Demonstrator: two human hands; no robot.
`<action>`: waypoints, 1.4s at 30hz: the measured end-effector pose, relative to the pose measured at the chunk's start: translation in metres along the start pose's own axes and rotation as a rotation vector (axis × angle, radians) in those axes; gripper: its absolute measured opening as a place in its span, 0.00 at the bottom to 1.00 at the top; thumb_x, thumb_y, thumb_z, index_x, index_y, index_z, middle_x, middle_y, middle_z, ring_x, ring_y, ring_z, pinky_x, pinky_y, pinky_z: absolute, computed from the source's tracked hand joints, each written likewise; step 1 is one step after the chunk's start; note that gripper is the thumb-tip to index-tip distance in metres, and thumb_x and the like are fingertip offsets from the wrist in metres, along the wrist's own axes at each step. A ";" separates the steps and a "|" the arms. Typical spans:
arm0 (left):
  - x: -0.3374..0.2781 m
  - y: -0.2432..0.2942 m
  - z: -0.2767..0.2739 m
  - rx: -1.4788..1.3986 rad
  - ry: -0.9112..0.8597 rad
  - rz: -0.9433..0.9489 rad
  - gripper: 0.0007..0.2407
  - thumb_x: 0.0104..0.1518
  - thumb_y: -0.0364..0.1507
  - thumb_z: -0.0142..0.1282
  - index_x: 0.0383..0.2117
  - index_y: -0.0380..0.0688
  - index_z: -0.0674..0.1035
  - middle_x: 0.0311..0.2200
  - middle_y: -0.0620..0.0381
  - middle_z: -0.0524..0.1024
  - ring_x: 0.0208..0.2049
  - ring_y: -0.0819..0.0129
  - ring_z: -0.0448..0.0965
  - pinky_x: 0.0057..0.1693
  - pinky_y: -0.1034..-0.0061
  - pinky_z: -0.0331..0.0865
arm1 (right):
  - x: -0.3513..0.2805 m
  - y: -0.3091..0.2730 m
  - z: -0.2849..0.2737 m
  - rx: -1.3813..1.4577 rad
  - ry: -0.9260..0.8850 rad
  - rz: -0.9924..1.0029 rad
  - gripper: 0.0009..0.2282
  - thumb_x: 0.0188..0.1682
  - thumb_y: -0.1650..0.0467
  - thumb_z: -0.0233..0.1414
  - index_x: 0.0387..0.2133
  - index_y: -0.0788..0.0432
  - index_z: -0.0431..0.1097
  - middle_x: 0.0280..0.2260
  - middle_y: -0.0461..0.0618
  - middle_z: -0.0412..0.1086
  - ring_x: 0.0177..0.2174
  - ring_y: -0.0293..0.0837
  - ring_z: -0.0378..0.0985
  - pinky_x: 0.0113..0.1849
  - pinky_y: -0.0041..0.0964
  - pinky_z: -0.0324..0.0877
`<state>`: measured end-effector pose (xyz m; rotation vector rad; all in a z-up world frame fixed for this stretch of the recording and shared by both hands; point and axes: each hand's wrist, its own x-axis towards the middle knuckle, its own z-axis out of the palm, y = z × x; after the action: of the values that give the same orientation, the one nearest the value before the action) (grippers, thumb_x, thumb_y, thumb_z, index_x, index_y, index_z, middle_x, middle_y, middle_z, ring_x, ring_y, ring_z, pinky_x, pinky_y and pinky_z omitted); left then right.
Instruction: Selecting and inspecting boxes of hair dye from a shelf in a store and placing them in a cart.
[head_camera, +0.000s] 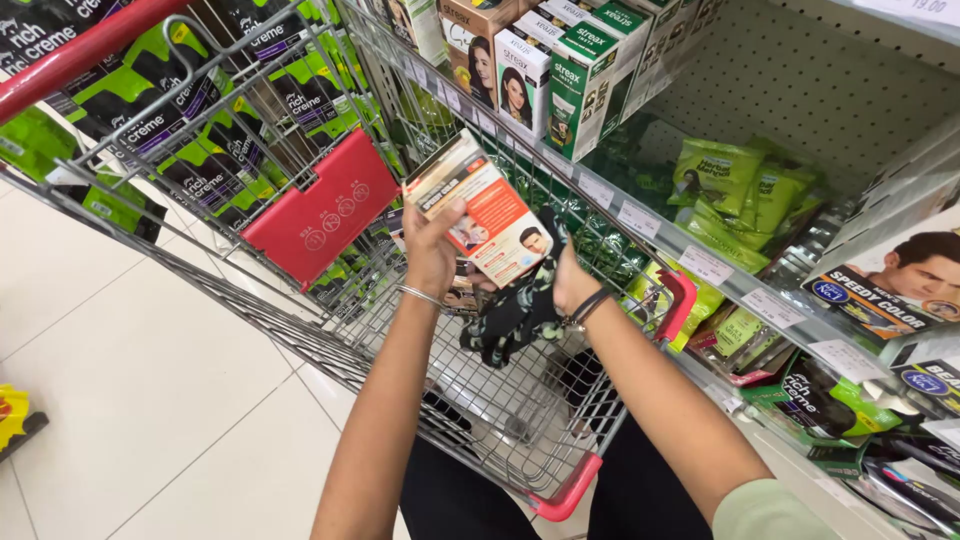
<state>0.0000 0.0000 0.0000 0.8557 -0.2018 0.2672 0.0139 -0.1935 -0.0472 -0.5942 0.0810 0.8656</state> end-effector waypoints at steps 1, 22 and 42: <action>-0.001 0.003 0.004 0.002 -0.001 0.000 0.22 0.54 0.22 0.65 0.55 0.36 0.70 0.50 0.48 0.77 0.52 0.60 0.78 0.62 0.62 0.70 | 0.008 0.000 -0.013 0.001 -0.002 0.000 0.45 0.42 0.41 0.30 0.52 0.69 0.67 0.47 0.76 0.71 0.46 0.69 0.77 0.49 0.59 0.73; -0.005 0.013 0.020 0.773 0.174 0.187 0.24 0.52 0.30 0.67 0.51 0.37 0.65 0.42 0.50 0.80 0.43 0.69 0.81 0.52 0.75 0.73 | 0.001 0.020 0.014 -1.908 0.863 -0.589 0.30 0.48 0.53 0.57 0.43 0.72 0.62 0.44 0.70 0.68 0.45 0.66 0.70 0.44 0.58 0.63; -0.025 0.012 0.102 0.401 -0.026 -0.086 0.24 0.58 0.34 0.66 0.52 0.33 0.66 0.54 0.42 0.68 0.52 0.58 0.74 0.51 0.66 0.68 | -0.103 0.000 0.068 -1.454 0.563 -0.953 0.32 0.45 0.67 0.64 0.61 0.63 0.56 0.55 0.57 0.70 0.54 0.53 0.78 0.55 0.41 0.72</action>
<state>-0.0343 -0.0739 0.0668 1.2623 -0.1360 0.2188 -0.0650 -0.2294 0.0411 -2.0092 -0.3440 -0.3599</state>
